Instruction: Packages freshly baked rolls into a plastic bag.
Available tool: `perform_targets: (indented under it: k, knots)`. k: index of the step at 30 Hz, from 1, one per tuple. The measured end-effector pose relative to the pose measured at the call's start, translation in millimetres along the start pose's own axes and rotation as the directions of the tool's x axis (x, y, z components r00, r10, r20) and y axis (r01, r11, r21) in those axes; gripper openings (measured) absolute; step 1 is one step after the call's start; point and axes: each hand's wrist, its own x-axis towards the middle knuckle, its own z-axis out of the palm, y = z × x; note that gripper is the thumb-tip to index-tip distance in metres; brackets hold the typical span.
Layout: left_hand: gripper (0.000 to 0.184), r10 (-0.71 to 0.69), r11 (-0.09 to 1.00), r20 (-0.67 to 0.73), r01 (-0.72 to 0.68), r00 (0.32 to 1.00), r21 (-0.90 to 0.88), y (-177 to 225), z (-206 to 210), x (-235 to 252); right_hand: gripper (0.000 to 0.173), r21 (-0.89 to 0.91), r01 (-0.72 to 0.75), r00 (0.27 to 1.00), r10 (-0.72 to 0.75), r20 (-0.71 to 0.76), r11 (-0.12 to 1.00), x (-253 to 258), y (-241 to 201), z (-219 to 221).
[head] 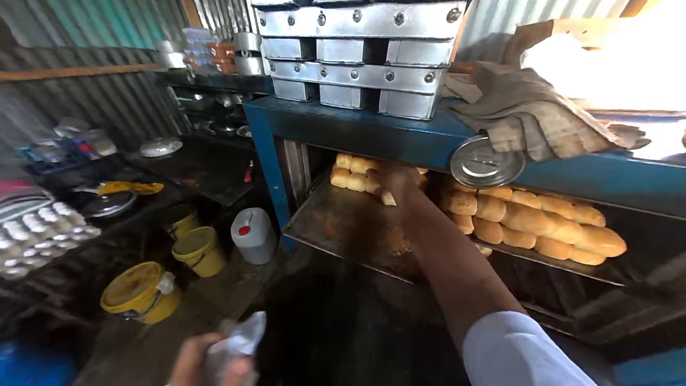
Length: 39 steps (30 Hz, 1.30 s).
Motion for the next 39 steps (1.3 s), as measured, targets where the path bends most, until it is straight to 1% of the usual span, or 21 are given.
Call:
perform_targets:
  k: [3, 4, 7, 10, 13, 16, 18, 20, 22, 24, 26, 28, 30, 32, 33, 34, 35, 36, 37, 38, 39]
  knots:
    - [0.080, 0.032, 0.998, 0.214, -0.043, 0.976, 0.049, 38, 30, 8, 0.064, 0.027, -0.037, 0.995, 0.034, 0.093, 0.999, 18, 4, 12]
    - [0.078, 0.022, 0.990, 0.249, -0.055, 0.968, 0.126, 48, 39, 11, 0.060, 0.036, -0.007, 0.994, 0.003, 0.108, 0.999, 17, 7, 12]
    - [0.046, 0.084, 0.943, 0.212, -0.146, 0.974, 0.300, 58, 62, 19, 0.055, -0.014, 0.079, 0.990, -0.077, 0.121, 0.997, 8, 13, 1]
    - [0.026, 0.188, 0.931, 0.125, -0.217, 0.974, 0.293, 46, 80, 29, 0.057, -0.151, 0.068, 0.998, -0.066, 0.019, 0.986, -18, 12, -16]
    - [0.018, 0.197, 0.924, 0.081, -0.213, 0.977, 0.319, 38, 92, 37, 0.046, -0.263, 0.112, 0.991, -0.128, -0.043, 0.958, -54, 10, -27]
    - [0.022, 0.112, 0.921, 0.180, -0.171, 0.977, 0.351, 38, 95, 44, 0.046, -0.430, 0.243, 0.965, -0.263, 0.014, 0.870, -81, 19, -28]
    - [0.019, 0.060, 0.966, 0.255, -0.121, 0.965, 0.229, 43, 91, 47, 0.055, -0.473, 0.268, 0.957, -0.287, 0.032, 0.839, -93, 26, -29]
    - [0.009, 0.072, 0.985, 0.229, -0.034, 0.971, -0.166, 47, 93, 48, 0.058, -0.411, 0.212, 0.976, -0.216, 0.036, 0.887, -107, 33, -37]
    - [0.012, -0.015, 0.824, 0.201, 0.126, 0.980, -0.552, 66, 96, 48, 0.061, -0.242, 0.140, 0.990, -0.130, 0.054, 0.960, -119, 47, -47]
    - [0.023, -0.110, 0.700, 0.139, 0.176, 0.984, -0.692, 83, 100, 50, 0.064, -0.004, 0.103, 0.993, -0.102, 0.061, 0.995, -131, 68, -51]
    - [0.028, -0.135, 0.643, 0.092, 0.158, 0.987, -0.749, 86, 104, 49, 0.058, 0.298, 0.107, 0.991, -0.124, 0.038, 0.949, -152, 85, -54]
    - [0.030, -0.139, 0.607, 0.090, 0.156, 0.986, -0.779, 83, 108, 43, 0.046, 0.630, 0.121, 0.984, -0.178, 0.029, 0.767, -181, 95, -54]
    - [0.029, -0.124, 0.577, 0.122, 0.171, 0.985, -0.798, 79, 110, 34, 0.045, 0.935, 0.140, 0.951, -0.307, -0.035, 0.327, -214, 95, -39]
    - [0.031, -0.097, 0.540, 0.128, 0.160, 0.987, -0.826, 73, 108, 22, 0.063, 0.987, 0.020, 0.843, -0.528, -0.103, -0.161, -244, 86, -2]
    - [0.032, -0.075, 0.521, 0.114, 0.136, 0.991, -0.843, 68, 103, 14, 0.061, 0.969, -0.081, 0.777, -0.624, -0.086, -0.234, -256, 78, 21]
    - [0.032, -0.055, 0.511, 0.089, 0.104, 0.995, -0.853, 62, 96, 7, 0.051, 0.971, -0.150, 0.741, -0.672, -0.014, -0.185, -267, 72, 44]
    - [0.034, -0.031, 0.521, 0.067, 0.073, 0.997, -0.850, 55, 87, 1, 0.040, 0.987, -0.161, 0.742, -0.661, 0.114, -0.011, -275, 65, 63]
    - [0.036, -0.013, 0.550, 0.048, 0.047, 0.999, -0.834, 48, 78, -3, 0.036, 0.958, -0.084, 0.747, -0.619, 0.243, 0.274, -279, 58, 74]
    - [0.038, 0.010, 0.593, 0.039, 0.026, 0.999, -0.805, 40, 69, -6, 0.043, 0.821, 0.015, 0.731, -0.566, 0.380, 0.570, -278, 53, 82]
    - [0.039, 0.044, 0.638, 0.042, 0.004, 0.998, -0.770, 33, 61, -8, 0.052, 0.632, 0.093, 0.696, -0.504, 0.511, 0.769, -275, 49, 82]
    - [0.038, 0.083, 0.690, 0.062, -0.013, 0.995, -0.724, 26, 53, -8, 0.057, 0.520, 0.153, 0.649, -0.482, 0.588, 0.840, -273, 45, 72]
